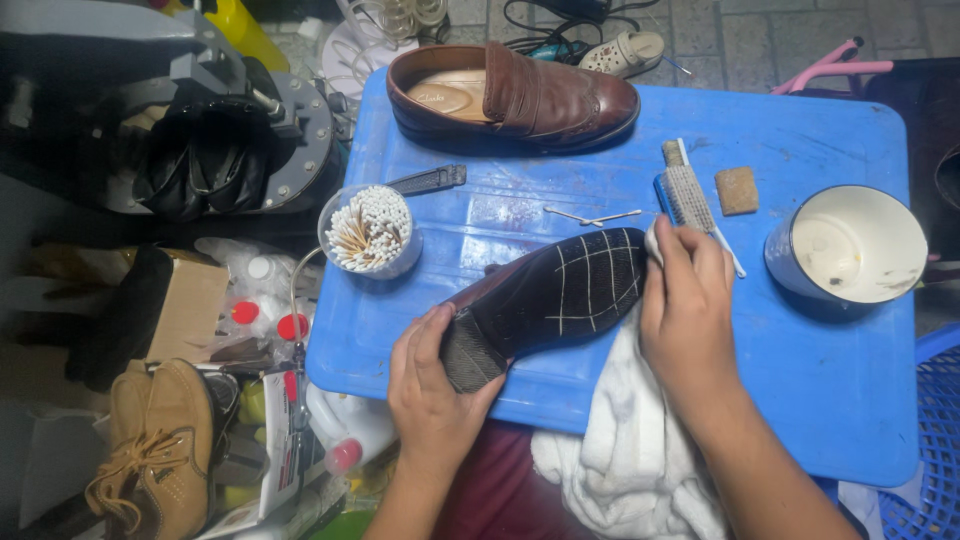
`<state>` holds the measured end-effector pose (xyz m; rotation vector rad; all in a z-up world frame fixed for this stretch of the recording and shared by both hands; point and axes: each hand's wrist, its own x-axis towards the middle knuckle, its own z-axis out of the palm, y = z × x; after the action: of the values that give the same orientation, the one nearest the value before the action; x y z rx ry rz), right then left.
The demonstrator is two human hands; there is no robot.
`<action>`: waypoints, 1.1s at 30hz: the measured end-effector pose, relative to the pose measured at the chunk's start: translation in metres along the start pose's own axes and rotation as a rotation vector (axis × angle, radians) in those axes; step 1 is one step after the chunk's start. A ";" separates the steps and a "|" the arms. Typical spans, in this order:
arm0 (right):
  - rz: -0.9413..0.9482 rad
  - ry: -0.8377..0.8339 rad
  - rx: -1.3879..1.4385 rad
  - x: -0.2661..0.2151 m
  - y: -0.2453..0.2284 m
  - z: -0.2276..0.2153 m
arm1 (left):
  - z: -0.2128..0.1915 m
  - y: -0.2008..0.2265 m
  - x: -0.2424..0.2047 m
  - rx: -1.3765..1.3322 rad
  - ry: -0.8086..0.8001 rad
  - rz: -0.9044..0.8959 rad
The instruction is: The person scrubs the sole of a brown leather shoe with a brush and liquid from a metal cup, then wipes the sole with a cloth. They use cotton swabs to clean the grooves of the sole and continue scrubbing the sole with the brush.
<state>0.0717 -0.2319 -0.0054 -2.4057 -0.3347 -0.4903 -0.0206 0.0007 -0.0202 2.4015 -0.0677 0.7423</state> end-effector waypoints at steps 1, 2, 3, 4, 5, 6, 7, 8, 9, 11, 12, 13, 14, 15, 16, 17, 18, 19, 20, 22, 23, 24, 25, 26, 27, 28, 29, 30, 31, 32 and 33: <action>-0.005 0.043 0.021 0.005 -0.001 0.004 | 0.000 0.000 0.000 0.007 -0.001 0.016; -0.035 0.029 0.013 0.006 -0.006 0.009 | -0.001 0.000 0.001 0.010 0.000 0.011; -0.066 0.016 0.004 0.007 -0.012 0.016 | -0.001 0.000 0.001 0.013 0.000 0.007; -0.093 0.000 -0.005 0.007 -0.018 0.021 | -0.001 0.001 0.001 0.015 -0.003 0.001; -0.124 -0.019 0.034 0.004 -0.026 0.025 | -0.001 0.001 0.001 0.016 -0.005 -0.004; -0.155 -0.039 0.071 -0.001 -0.033 0.027 | 0.000 0.001 0.002 0.015 -0.006 -0.010; -0.186 -0.059 0.107 -0.006 -0.039 0.027 | 0.001 0.001 0.003 0.014 -0.007 -0.016; -0.230 -0.100 0.133 -0.010 -0.043 0.026 | 0.001 0.002 0.004 0.014 -0.009 -0.022; -0.275 -0.142 0.158 -0.014 -0.047 0.025 | 0.000 0.002 0.005 0.013 -0.012 -0.027; -0.357 -0.217 0.198 -0.023 -0.053 0.022 | -0.001 0.002 0.010 0.005 -0.023 -0.042; -0.394 -0.258 0.214 -0.030 -0.056 0.021 | -0.001 0.002 0.011 -0.003 -0.034 -0.057; -0.431 -0.298 0.229 -0.036 -0.058 0.020 | -0.002 0.002 0.011 -0.011 -0.045 -0.073; -0.431 -0.310 0.220 -0.042 -0.059 0.018 | -0.002 0.001 0.012 -0.011 -0.047 -0.074; -0.431 -0.322 0.210 -0.047 -0.059 0.016 | -0.002 0.000 0.012 -0.011 -0.049 -0.075; -0.430 -0.331 0.200 -0.050 -0.058 0.014 | -0.002 -0.001 0.013 -0.012 -0.052 -0.072; -0.395 -0.303 0.233 -0.051 -0.055 0.014 | -0.002 -0.002 0.012 -0.006 -0.031 -0.058; -0.357 -0.271 0.262 -0.051 -0.051 0.013 | -0.001 -0.001 0.012 -0.004 -0.012 -0.040; -0.319 -0.239 0.291 -0.050 -0.047 0.011 | 0.000 -0.002 0.011 -0.003 0.007 -0.022; -0.283 -0.156 0.239 -0.049 -0.040 0.005 | 0.000 -0.002 0.009 -0.020 0.026 -0.006; -0.220 0.011 0.140 -0.041 -0.025 -0.008 | -0.002 -0.006 0.009 -0.047 0.071 0.026; -0.130 0.077 0.145 -0.034 -0.016 -0.012 | -0.004 -0.010 0.010 -0.046 0.081 0.076; -0.031 0.140 0.154 -0.029 -0.010 -0.014 | -0.008 -0.014 0.011 -0.042 0.081 0.125; -0.016 0.162 0.157 -0.022 -0.003 -0.013 | -0.010 -0.017 0.013 -0.037 0.081 0.173; 0.003 0.184 0.163 -0.014 0.002 -0.011 | -0.014 -0.020 0.014 -0.017 0.048 0.203; 0.022 0.205 0.169 -0.011 0.004 -0.008 | -0.017 -0.023 0.016 0.003 0.016 0.233; 0.019 0.176 0.202 -0.008 0.002 -0.004 | -0.019 -0.025 0.019 0.026 -0.006 0.263; 0.015 0.146 0.234 -0.005 0.000 -0.001 | -0.019 -0.025 0.022 0.020 -0.010 0.265; 0.018 0.113 0.265 -0.005 -0.004 0.003 | -0.019 -0.024 0.023 0.010 -0.019 0.264; -0.020 0.089 0.242 -0.004 -0.007 0.005 | -0.019 -0.024 0.023 0.001 -0.029 0.263; -0.056 0.067 0.218 -0.003 -0.012 0.008 | -0.018 -0.024 0.024 -0.004 -0.032 0.239; -0.093 0.045 0.195 -0.002 -0.017 0.010 | -0.017 -0.024 0.025 -0.010 -0.036 0.214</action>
<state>0.0661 -0.2129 -0.0042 -2.1948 -0.4545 -0.5272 -0.0025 0.0328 -0.0092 2.4229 -0.3466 0.7927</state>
